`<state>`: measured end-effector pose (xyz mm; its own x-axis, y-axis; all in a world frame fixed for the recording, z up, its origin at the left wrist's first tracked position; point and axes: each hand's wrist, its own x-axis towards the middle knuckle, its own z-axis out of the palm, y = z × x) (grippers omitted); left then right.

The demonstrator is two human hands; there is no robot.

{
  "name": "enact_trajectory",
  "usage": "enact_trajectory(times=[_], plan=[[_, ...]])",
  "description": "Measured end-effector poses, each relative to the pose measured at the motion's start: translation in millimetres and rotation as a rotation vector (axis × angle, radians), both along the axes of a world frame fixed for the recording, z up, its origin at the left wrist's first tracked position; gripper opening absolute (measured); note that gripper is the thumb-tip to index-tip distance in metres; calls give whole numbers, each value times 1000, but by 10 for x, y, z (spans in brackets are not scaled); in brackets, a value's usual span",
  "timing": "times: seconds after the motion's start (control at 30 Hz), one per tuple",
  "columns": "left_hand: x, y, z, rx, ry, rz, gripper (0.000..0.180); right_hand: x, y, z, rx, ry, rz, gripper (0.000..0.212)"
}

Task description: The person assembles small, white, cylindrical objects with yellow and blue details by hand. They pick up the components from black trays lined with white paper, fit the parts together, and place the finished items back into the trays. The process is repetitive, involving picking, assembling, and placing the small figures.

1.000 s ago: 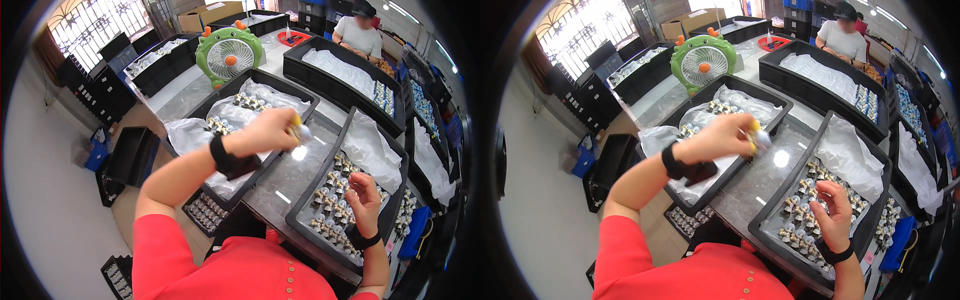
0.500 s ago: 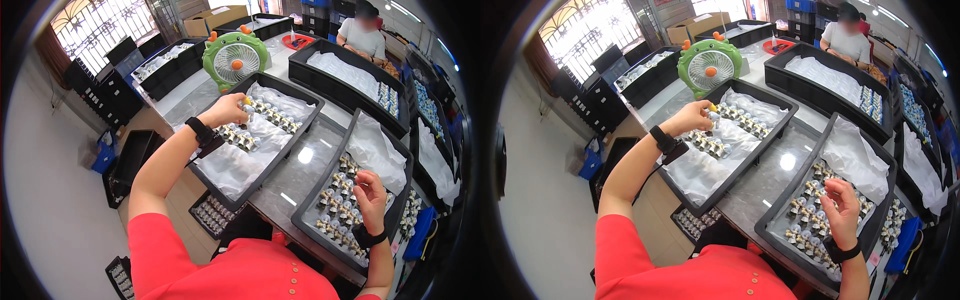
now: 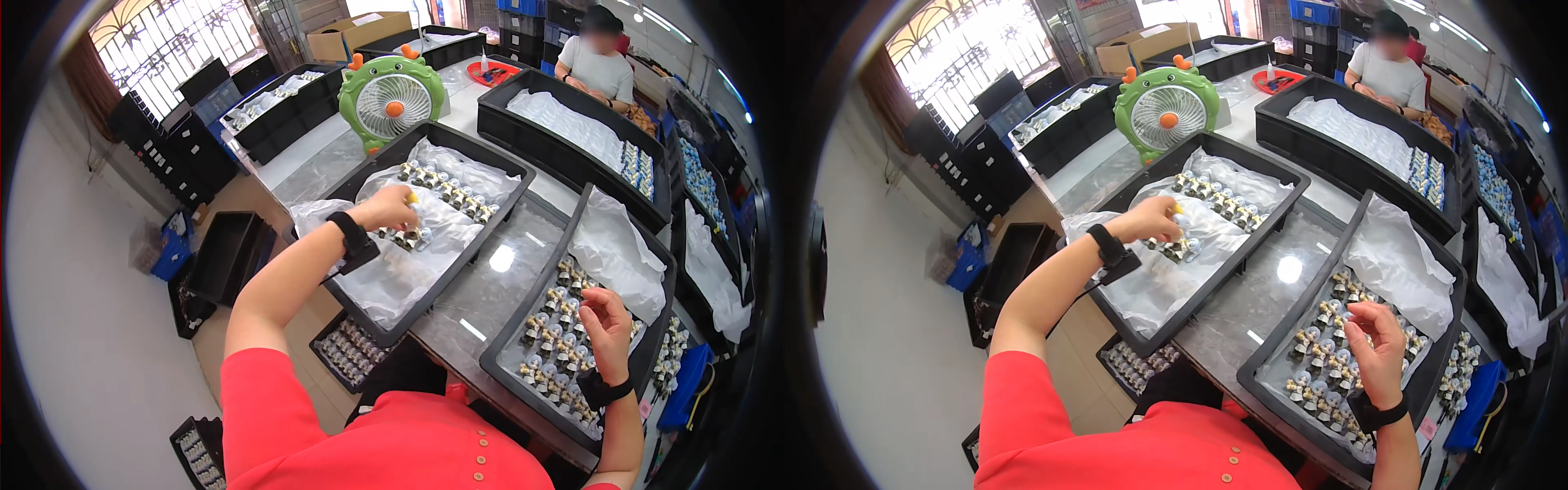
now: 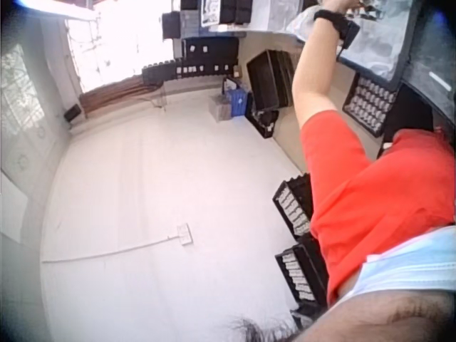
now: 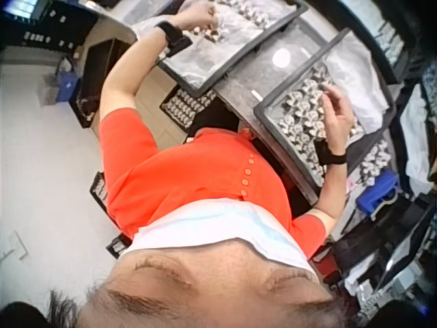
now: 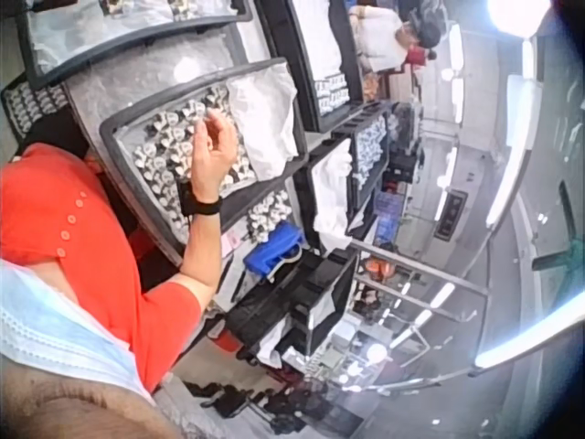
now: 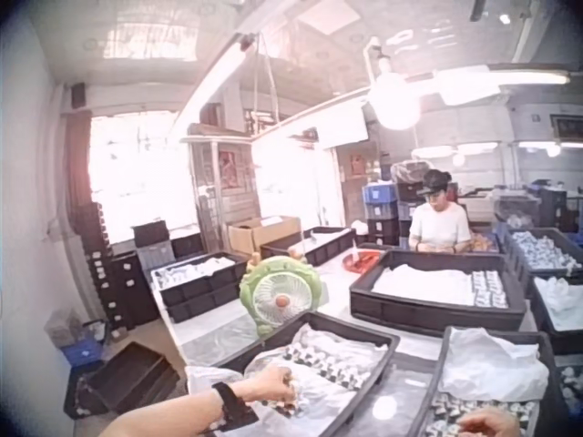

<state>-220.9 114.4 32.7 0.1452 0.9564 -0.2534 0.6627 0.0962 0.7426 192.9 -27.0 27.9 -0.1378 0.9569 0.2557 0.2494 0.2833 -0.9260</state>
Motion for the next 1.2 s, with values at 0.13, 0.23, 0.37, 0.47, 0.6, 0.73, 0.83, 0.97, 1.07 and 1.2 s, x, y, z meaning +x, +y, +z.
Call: enact_trajectory(times=[0.13,0.23,0.37,0.47,0.6,0.73,0.83,0.97,1.07,1.2], plan=[[348,62,-255,280,528,-305,44,27,5,-6,-10,-20,-7,19],[489,29,-330,289,717,-333,43,13,5,7,-27,-7,-12,18],[559,7,-330,235,850,-340,42,-1,2,25,-16,-17,-36,18],[526,21,-364,207,836,-340,44,-16,-5,42,-1,-45,-49,18],[508,-34,-463,374,712,-326,48,-14,11,44,21,-78,-57,17],[525,-12,-482,377,749,-411,41,4,32,53,14,-143,-108,15],[533,30,-481,333,679,-419,37,39,76,11,3,-151,-137,15],[457,136,-535,301,605,-472,43,57,41,-51,-132,-408,136,17],[427,96,-475,339,557,-440,44,31,-66,-125,-122,-648,428,28],[681,-114,-100,407,397,-345,40,-97,-240,-157,-80,-960,485,42]])
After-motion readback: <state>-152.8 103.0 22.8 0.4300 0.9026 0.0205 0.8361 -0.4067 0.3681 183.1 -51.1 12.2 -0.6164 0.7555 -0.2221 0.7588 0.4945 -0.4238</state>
